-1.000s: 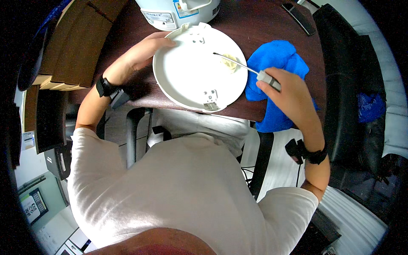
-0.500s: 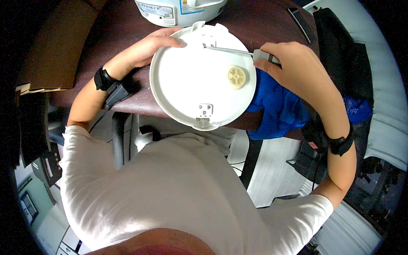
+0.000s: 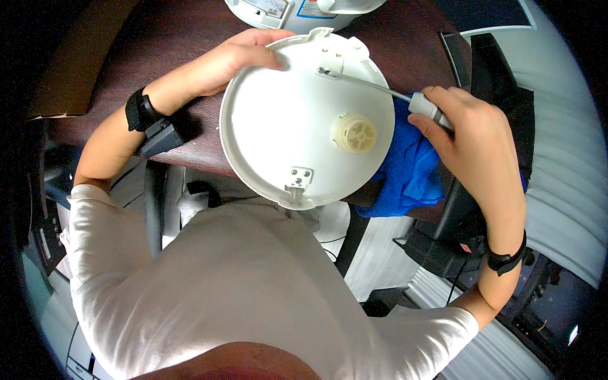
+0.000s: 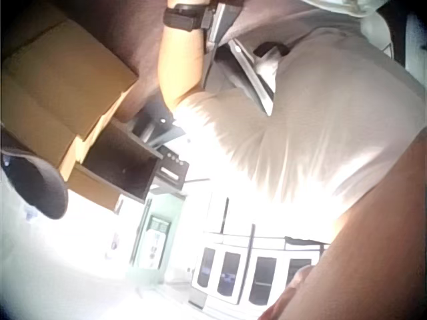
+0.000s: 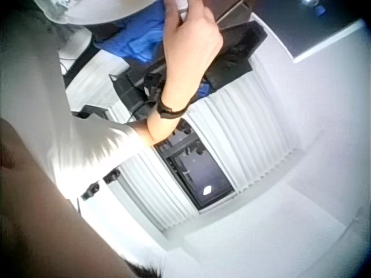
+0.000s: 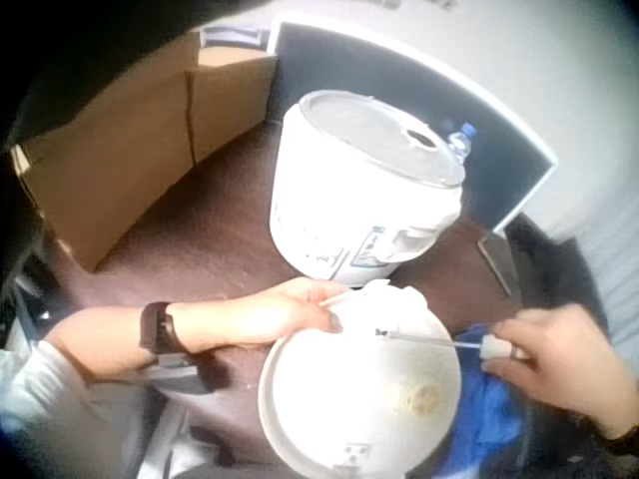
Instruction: The person uses a screwdriver to remove screws from a white rice cooker on a table. They open the lid, remove the inner pot, and continue unscrewing components to separate the lid from the body.
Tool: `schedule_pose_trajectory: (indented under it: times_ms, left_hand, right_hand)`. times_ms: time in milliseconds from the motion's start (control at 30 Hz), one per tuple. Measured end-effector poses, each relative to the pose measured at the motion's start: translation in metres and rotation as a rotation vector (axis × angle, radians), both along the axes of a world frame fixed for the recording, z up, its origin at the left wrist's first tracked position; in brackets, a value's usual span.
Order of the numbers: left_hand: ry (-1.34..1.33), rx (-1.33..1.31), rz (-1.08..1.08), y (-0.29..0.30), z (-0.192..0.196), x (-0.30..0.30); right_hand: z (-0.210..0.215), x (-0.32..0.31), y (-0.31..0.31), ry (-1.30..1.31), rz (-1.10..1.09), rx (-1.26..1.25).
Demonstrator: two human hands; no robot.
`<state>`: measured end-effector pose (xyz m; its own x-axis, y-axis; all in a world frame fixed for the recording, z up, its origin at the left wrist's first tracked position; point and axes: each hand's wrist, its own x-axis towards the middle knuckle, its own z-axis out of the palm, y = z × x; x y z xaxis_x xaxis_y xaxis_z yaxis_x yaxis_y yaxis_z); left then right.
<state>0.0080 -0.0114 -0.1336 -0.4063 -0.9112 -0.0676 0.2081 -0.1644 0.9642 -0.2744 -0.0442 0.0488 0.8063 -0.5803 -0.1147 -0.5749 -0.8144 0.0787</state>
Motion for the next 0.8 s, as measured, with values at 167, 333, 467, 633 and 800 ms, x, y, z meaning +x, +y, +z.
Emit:
schedule_pose_trajectory:
  times_ms: [167, 333, 467, 633, 800]
  left_hand:
    - [-0.032, -0.040, 0.031, 0.005, 0.006, -0.003]
    - [0.017, -0.073, -0.037, 0.004, 0.007, 0.000]
    - [-0.064, -0.131, -0.052, 0.005, 0.011, 0.005]
    - [-0.042, -0.124, -0.022, 0.008, 0.015, -0.002]
    - [-0.041, -0.153, -0.023, 0.008, 0.015, -0.002]
  right_hand:
    - [0.008, 0.007, 0.010, 0.035, -0.036, -0.001]
    - [0.015, 0.015, 0.016, 0.058, -0.053, -0.015]
    - [0.018, 0.021, 0.017, 0.070, -0.063, -0.008]
    - [0.024, 0.019, 0.018, 0.085, -0.057, -0.008]
    - [0.029, 0.022, 0.021, 0.132, -0.097, -0.009]
